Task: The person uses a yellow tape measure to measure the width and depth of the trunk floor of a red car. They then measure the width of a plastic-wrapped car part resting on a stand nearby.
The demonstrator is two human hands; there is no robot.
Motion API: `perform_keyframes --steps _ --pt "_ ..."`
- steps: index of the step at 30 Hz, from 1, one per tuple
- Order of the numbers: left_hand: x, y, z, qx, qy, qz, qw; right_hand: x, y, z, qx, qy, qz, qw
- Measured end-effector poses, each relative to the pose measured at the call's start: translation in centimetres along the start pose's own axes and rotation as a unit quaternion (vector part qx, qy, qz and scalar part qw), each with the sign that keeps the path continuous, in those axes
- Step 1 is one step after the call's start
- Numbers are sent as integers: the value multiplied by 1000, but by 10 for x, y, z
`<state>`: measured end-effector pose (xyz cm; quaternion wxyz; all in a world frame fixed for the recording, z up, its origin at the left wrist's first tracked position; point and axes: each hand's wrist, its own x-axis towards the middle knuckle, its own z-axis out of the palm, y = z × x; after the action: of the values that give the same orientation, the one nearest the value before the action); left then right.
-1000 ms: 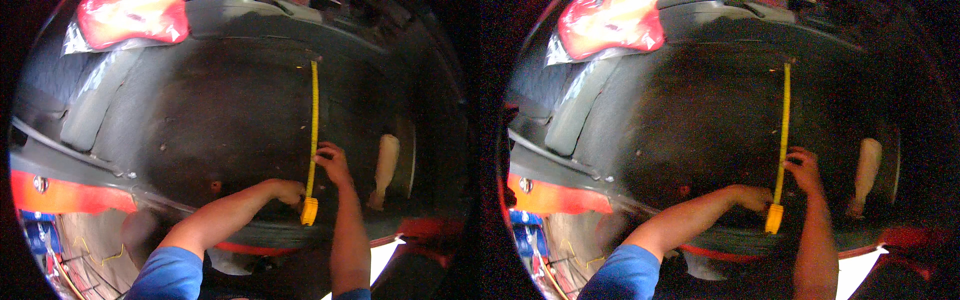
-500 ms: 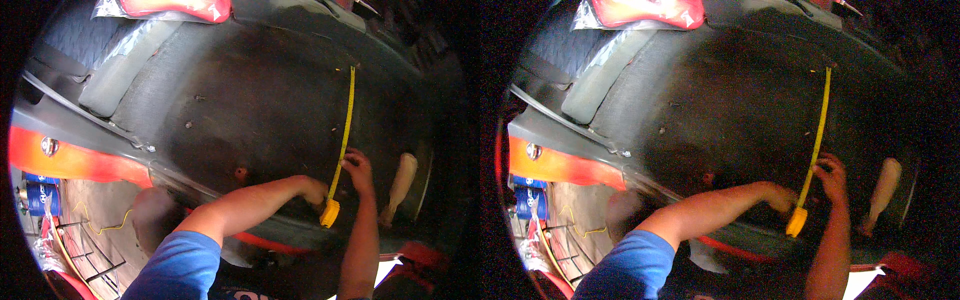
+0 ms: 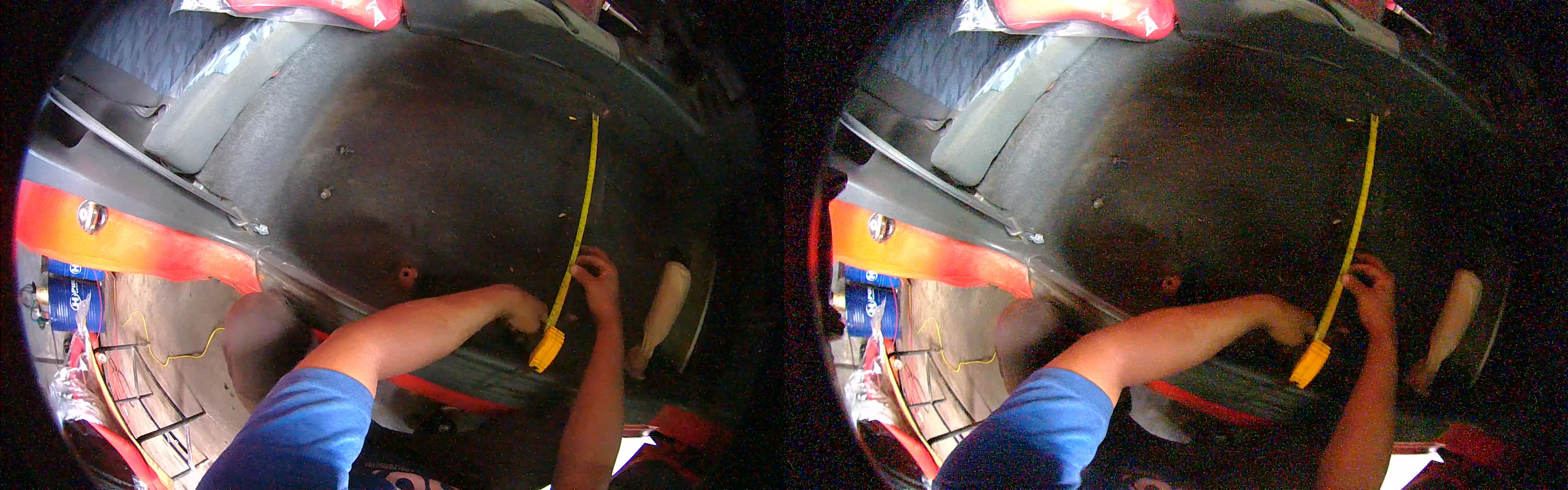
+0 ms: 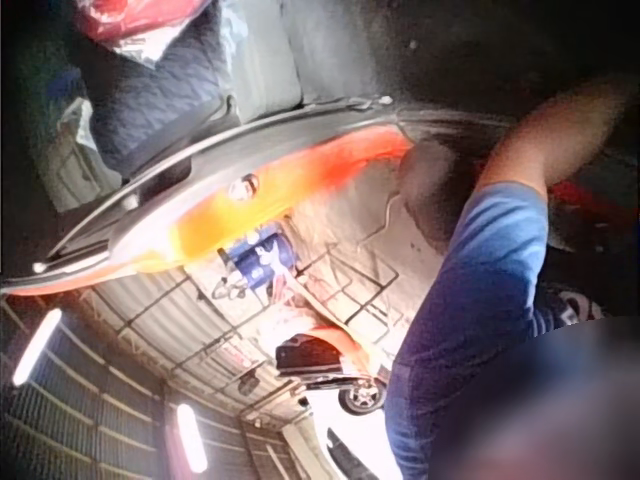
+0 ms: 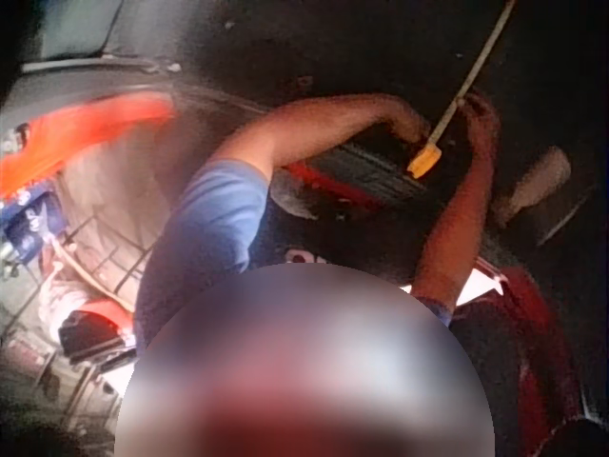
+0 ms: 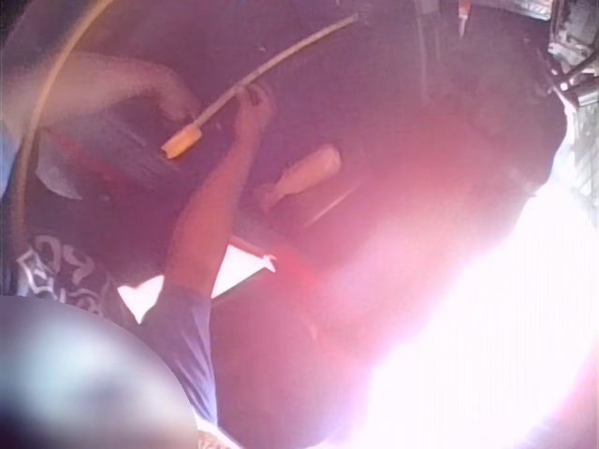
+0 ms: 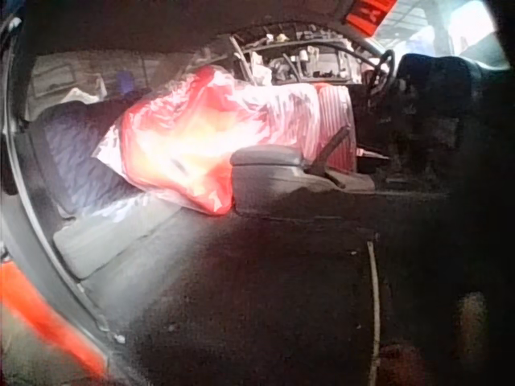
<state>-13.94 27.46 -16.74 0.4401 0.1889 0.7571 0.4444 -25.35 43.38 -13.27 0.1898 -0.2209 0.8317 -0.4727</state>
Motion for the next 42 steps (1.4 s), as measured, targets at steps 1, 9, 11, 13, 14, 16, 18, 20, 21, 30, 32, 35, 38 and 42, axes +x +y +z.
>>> perform_keyframes --steps 1,9,11,13,14,16,18,20,21,30,32,35,38,42 --pt "-2 2 -1 -18 -8 0 1000 0 0 0 -25 -1 5 1000" --pt "7 -4 0 -17 -3 -44 999 5 18 5 -44 40 20 998" --pt "10 -9 1 -44 9 -43 998 9 26 8 -36 35 15 999" --pt "11 -13 2 -36 7 -47 998 10 34 9 -58 49 21 997" --pt "11 -14 1 -13 1 -52 999 9 38 11 -86 67 20 994" --pt "6 -14 1 1 16 -50 999 10 42 13 -115 82 9 990" --pt "-3 -10 4 -14 54 -42 998 12 43 17 -105 83 1 991" --pt "-16 -1 5 -80 45 -71 993 12 37 19 -65 90 16 994" --pt "-23 5 5 -111 41 -89 989 13 32 19 -34 88 55 994" --pt "-112 64 24 -213 227 -55 949 -2 -82 22 81 21 51 995" --pt "-143 71 22 -180 268 -53 945 -12 -111 35 234 -32 80 969" --pt "-193 78 14 -196 308 -41 930 -31 -147 56 330 -135 92 930" --pt "-242 84 2 -193 368 -52 908 -48 -183 87 353 -222 135 899" --pt "-291 68 -15 -224 450 -65 862 -61 -222 138 437 -338 94 828"
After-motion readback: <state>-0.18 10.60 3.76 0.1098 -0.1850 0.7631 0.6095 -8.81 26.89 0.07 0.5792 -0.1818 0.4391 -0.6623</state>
